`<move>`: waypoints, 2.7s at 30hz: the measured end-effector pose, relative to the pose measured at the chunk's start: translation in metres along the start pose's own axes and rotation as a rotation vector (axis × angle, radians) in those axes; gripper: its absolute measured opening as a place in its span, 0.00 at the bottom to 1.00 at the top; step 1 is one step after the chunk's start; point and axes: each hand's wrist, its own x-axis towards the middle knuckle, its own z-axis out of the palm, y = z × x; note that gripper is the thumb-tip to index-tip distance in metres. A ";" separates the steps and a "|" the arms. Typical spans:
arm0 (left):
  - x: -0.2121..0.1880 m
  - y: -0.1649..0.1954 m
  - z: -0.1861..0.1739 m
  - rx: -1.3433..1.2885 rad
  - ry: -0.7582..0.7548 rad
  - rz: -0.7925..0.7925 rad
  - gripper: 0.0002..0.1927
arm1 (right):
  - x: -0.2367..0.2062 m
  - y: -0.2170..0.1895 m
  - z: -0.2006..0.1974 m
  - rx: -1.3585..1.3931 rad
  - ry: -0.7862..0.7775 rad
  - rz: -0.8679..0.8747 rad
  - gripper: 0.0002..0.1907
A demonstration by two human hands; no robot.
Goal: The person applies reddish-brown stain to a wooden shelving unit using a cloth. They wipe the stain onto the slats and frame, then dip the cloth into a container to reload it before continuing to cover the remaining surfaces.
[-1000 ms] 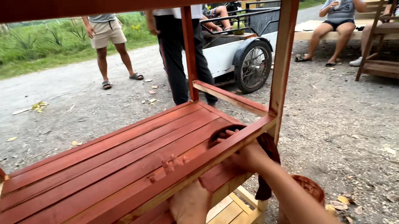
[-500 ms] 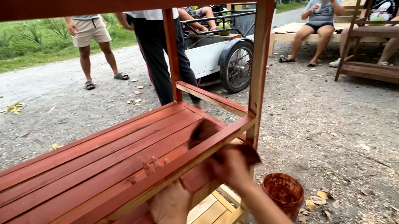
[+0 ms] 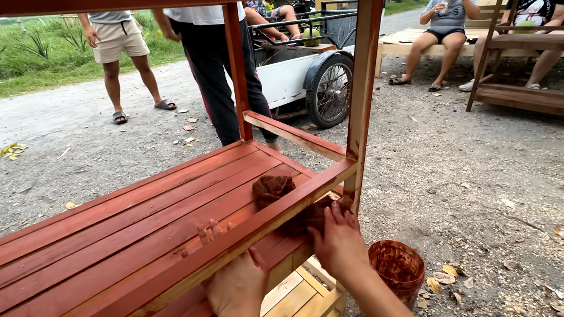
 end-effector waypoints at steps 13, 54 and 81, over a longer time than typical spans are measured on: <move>0.000 0.002 -0.005 -0.100 -0.032 -0.019 0.29 | 0.080 0.039 0.062 -0.206 -0.296 0.042 0.12; 0.002 -0.005 0.008 -0.096 -0.088 -0.011 0.30 | 0.119 0.062 0.084 0.160 -0.137 -0.363 0.12; -0.002 -0.002 -0.008 0.025 0.073 0.026 0.35 | 0.032 -0.027 0.065 0.033 -0.311 -0.392 0.12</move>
